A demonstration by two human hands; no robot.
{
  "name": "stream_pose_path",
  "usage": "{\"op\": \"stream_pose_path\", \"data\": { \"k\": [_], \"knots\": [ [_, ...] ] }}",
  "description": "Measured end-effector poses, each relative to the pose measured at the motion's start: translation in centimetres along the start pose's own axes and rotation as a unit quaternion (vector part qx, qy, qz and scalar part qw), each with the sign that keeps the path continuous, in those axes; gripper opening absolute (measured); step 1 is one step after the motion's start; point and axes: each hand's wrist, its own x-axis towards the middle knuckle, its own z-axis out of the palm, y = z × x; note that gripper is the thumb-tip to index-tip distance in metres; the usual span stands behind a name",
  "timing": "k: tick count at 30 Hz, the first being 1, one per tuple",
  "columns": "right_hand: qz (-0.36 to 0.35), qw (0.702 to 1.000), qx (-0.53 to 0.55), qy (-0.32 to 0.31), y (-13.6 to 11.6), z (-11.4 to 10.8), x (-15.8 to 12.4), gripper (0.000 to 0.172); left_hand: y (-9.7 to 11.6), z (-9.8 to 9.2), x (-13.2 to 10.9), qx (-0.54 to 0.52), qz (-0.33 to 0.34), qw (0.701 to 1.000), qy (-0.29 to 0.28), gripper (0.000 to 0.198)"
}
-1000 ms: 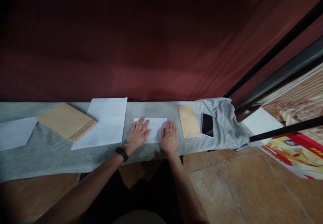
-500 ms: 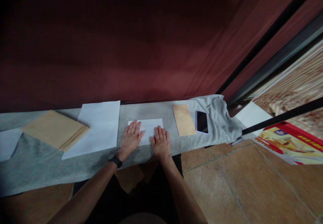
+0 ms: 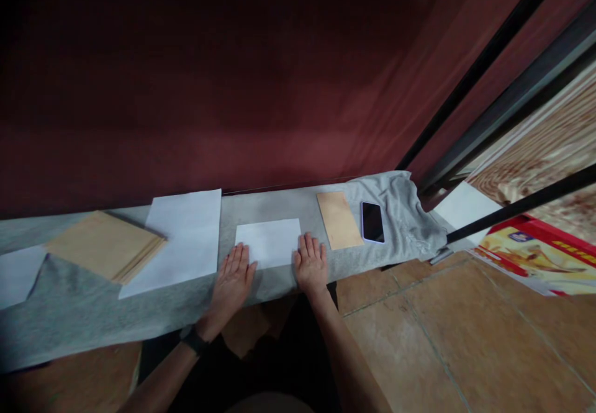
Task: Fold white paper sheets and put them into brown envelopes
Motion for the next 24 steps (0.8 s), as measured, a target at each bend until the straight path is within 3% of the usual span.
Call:
{"op": "stream_pose_path", "data": {
  "k": [5, 8, 18, 24],
  "knots": [
    [0.002, 1.0, 0.001, 0.002, 0.0, 0.0, 0.0, 0.051, 3.9, 0.0, -0.9, 0.004, 0.068, 0.997, -0.024, 0.06],
    [0.0, 1.0, 0.004, 0.003, 0.0, 0.0, 0.0, 0.051, 5.0, 0.3, -1.2, 0.017, 0.081, 0.996, -0.039, 0.064],
    [0.003, 1.0, 0.03, 0.006, -1.1, -0.8, -0.1, 0.053, 2.9, -0.9, -2.5, 0.035, 0.05, 0.997, -0.049, 0.07],
    [-0.126, 0.988, 0.079, -0.034, -4.9, -0.9, -1.4, 0.05, 2.7, -0.7, -2.5, 0.029, 0.049, 0.997, -0.056, 0.06]
  ]
}}
